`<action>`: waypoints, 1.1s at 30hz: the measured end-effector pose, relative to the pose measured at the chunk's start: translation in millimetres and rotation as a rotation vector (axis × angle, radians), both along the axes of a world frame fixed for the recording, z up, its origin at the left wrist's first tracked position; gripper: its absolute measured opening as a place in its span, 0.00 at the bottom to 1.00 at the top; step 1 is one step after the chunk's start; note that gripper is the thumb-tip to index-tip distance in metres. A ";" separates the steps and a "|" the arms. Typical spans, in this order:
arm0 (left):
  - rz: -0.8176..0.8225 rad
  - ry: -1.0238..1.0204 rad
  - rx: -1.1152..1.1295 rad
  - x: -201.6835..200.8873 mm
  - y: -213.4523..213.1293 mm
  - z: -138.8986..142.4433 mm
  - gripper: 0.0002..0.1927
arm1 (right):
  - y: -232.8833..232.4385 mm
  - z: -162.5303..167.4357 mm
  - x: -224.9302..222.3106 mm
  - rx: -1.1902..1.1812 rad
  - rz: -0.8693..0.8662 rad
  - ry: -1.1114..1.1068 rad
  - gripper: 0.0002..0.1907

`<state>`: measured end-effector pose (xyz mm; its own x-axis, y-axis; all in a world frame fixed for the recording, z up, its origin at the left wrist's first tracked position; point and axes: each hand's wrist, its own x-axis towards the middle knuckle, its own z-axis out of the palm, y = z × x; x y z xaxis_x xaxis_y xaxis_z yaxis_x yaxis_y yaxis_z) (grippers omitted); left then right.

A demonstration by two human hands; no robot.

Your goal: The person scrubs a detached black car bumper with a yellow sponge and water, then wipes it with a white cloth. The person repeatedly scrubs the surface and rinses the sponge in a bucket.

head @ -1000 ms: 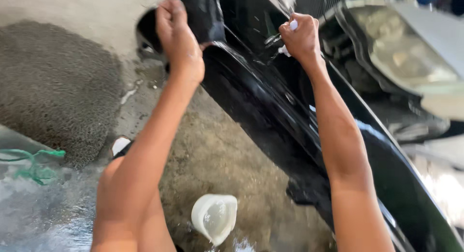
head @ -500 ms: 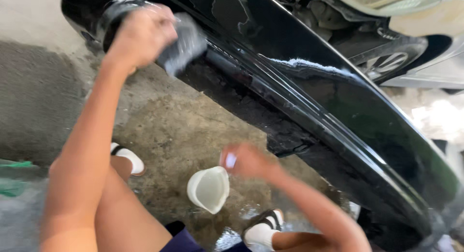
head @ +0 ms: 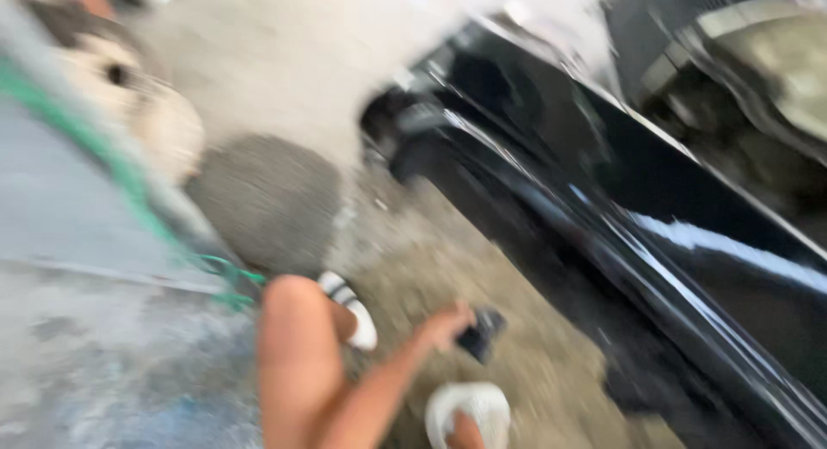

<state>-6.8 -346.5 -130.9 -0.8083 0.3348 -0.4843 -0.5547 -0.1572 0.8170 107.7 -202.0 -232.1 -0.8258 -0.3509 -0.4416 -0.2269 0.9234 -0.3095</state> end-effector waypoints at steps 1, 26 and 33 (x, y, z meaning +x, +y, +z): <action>0.084 -0.124 0.144 8.4 1.2 -1.2 0.10 | -4.0 4.8 -10.6 -0.029 -0.020 -0.020 0.28; -0.093 -0.316 0.848 -20.2 128.7 -80.1 0.18 | 80.7 122.3 -129.9 -1.024 -0.623 0.328 0.13; -0.155 -0.162 0.672 -2.0 147.4 -96.7 0.18 | 80.2 133.1 -113.5 -0.992 -0.500 0.423 0.13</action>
<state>-8.8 -199.1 -227.6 -0.6625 0.7086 -0.2427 -0.7179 -0.5082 0.4757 -5.8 -121.8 -99.0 -0.9832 0.0171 0.1815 -0.1652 0.3374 -0.9268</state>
